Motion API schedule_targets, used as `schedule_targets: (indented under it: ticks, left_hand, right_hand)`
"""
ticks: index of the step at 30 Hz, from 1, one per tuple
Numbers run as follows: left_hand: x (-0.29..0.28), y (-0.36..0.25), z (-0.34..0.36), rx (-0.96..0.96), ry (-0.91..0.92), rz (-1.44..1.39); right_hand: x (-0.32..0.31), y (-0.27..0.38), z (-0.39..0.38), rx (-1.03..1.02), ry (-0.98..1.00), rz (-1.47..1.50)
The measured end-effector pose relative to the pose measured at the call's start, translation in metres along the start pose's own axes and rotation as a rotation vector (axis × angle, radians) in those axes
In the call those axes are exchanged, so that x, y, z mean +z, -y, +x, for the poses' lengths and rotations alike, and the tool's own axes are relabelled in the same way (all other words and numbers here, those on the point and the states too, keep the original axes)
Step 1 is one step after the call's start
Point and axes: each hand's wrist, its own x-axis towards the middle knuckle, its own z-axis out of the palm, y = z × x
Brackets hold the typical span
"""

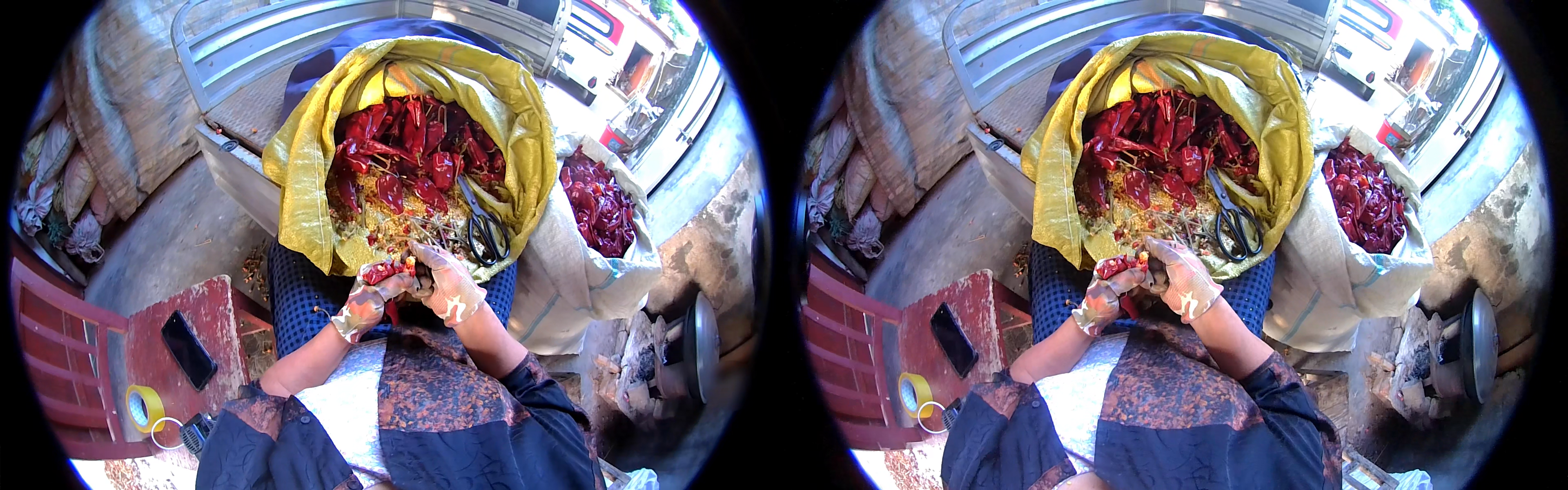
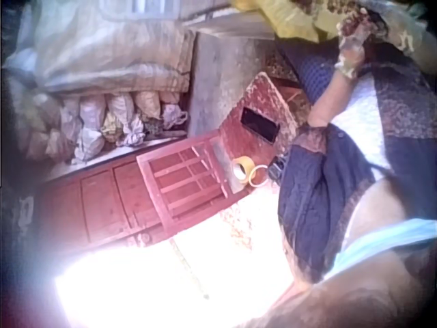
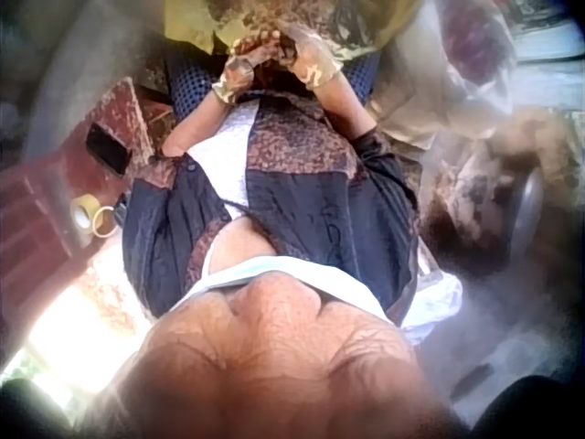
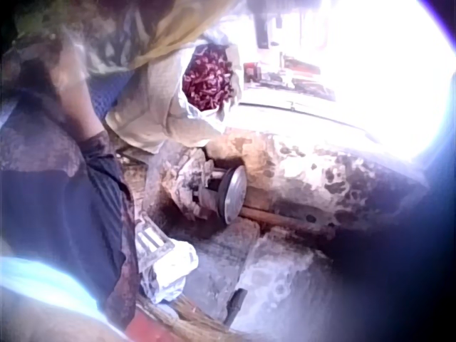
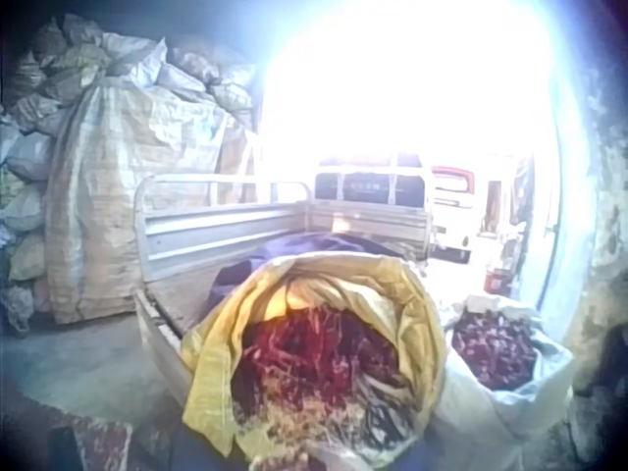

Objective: The person processes dried red chilies by pulling off the stems by hand and using shears to cut the peppers open to remove seeds into a bag.

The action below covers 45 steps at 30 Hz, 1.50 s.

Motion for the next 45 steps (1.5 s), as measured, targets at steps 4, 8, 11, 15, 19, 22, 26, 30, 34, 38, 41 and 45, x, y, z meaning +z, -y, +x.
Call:
schedule_targets:
  ticks: [4, 8, 11, 15, 19, 22, 26, 30, 34, 38, 41, 45]
  left_hand:
    - [0.004, -0.003, -0.007, 0.096, 0.063, 0.200]
    - [0.004, -0.017, -0.002, 0.021, 0.010, -0.113]
    - [-0.004, -0.017, -0.002, 0.010, 0.123, -0.332]
    - [-0.014, -0.010, 0.002, -0.046, 0.020, -0.308]
    - [-0.022, -0.013, 0.008, -0.101, -0.039, -0.307]
    - [-0.021, -0.021, 0.008, -0.096, -0.086, -0.318]
    - [-0.023, -0.022, 0.010, -0.050, -0.119, -0.348]
    - [-0.013, -0.028, 0.011, -0.023, -0.161, -0.314]
    - [-0.016, -0.011, 0.020, 0.039, -0.194, -0.335]
    - [-0.036, 0.005, 0.019, 0.066, -0.127, -0.319]
    - [-0.034, 0.005, 0.016, 0.036, -0.047, -0.249]
    - [0.000, -0.022, 0.013, 0.124, -0.065, -0.007]
  right_hand:
    - [-0.024, 0.018, 0.014, 0.048, 0.039, 0.158]
    - [0.013, 0.041, -0.014, -0.435, 0.054, -1.315]
    - [0.007, 0.057, -0.003, -0.613, 0.080, -1.661]
    - [0.016, 0.055, 0.057, -0.870, -0.359, -2.017]
    - [0.026, 0.052, 0.090, -0.581, -0.469, -2.127]
    - [0.014, 0.058, 0.099, -0.599, -0.425, -1.840]
    - [-0.003, 0.068, 0.081, -0.600, -0.237, -1.339]
    - [0.019, 0.050, 0.018, -0.422, -0.139, -0.961]
    - [0.001, 0.008, 0.000, -0.517, -0.010, -1.020]
    - [-0.001, -0.010, 0.001, -0.778, -0.006, -1.304]
    - [0.010, 0.006, -0.008, -0.631, -0.155, -1.465]
    - [0.016, 0.028, -0.003, -0.867, -0.123, -1.455]
